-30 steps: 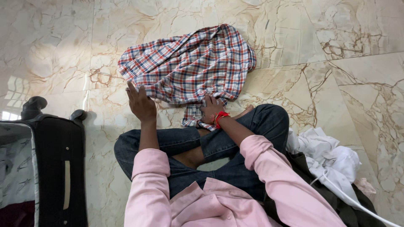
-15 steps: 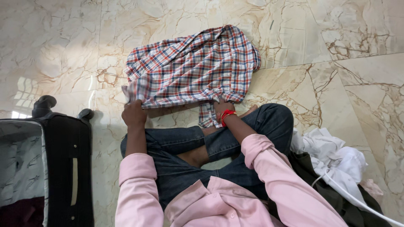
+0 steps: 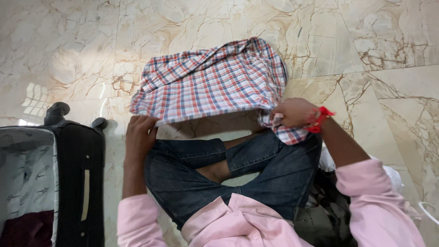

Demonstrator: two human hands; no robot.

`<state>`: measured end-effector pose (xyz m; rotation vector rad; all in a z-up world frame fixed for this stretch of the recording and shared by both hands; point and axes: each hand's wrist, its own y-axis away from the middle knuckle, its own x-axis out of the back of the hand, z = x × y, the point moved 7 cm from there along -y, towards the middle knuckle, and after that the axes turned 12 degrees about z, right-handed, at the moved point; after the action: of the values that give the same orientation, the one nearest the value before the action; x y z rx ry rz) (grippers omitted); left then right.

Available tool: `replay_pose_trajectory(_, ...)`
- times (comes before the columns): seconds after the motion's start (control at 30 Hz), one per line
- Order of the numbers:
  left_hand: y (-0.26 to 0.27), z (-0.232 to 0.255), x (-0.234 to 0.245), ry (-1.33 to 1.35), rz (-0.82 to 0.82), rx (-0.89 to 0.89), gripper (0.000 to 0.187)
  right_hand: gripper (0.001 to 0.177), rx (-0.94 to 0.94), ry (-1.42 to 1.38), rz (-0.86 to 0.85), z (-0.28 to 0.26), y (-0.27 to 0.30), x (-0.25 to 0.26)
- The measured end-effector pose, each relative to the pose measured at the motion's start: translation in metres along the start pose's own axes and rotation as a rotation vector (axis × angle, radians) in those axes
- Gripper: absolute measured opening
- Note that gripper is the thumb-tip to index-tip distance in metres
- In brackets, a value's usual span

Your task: The person buttons and folds a plaid shirt while sitting on the floor next to a suitcase.

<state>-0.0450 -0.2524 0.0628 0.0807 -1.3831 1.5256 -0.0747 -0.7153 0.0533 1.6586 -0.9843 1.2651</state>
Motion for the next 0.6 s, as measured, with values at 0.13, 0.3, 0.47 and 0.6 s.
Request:
replay_pose_trajectory(0.13, 0.004, 0.038, 0.087, 0.043, -0.074, 0.016, 0.037, 0.043, 0.371, -0.67, -0.024, -0.028, 0.065, 0.075)
replay_pose_trajectory(0.3, -0.011, 0.014, 0.106, -0.054, 0.033, 0.187, 0.019, 0.036, 0.311, -0.861, -0.034, 0.008, 0.035, 0.084)
replay_pose_trajectory(0.47, -0.079, -0.079, -0.022, -0.428, -0.182, 0.228, 0.023, 0.032, -0.246, -0.587, 0.184, 0.093, -0.092, 0.044)
replay_pose_trajectory(0.6, -0.16, -0.123, -0.089, -0.068, 0.089, 0.591, 0.025, 0.034, -0.562, -0.843, 0.64, 0.159, -0.192, 0.058)
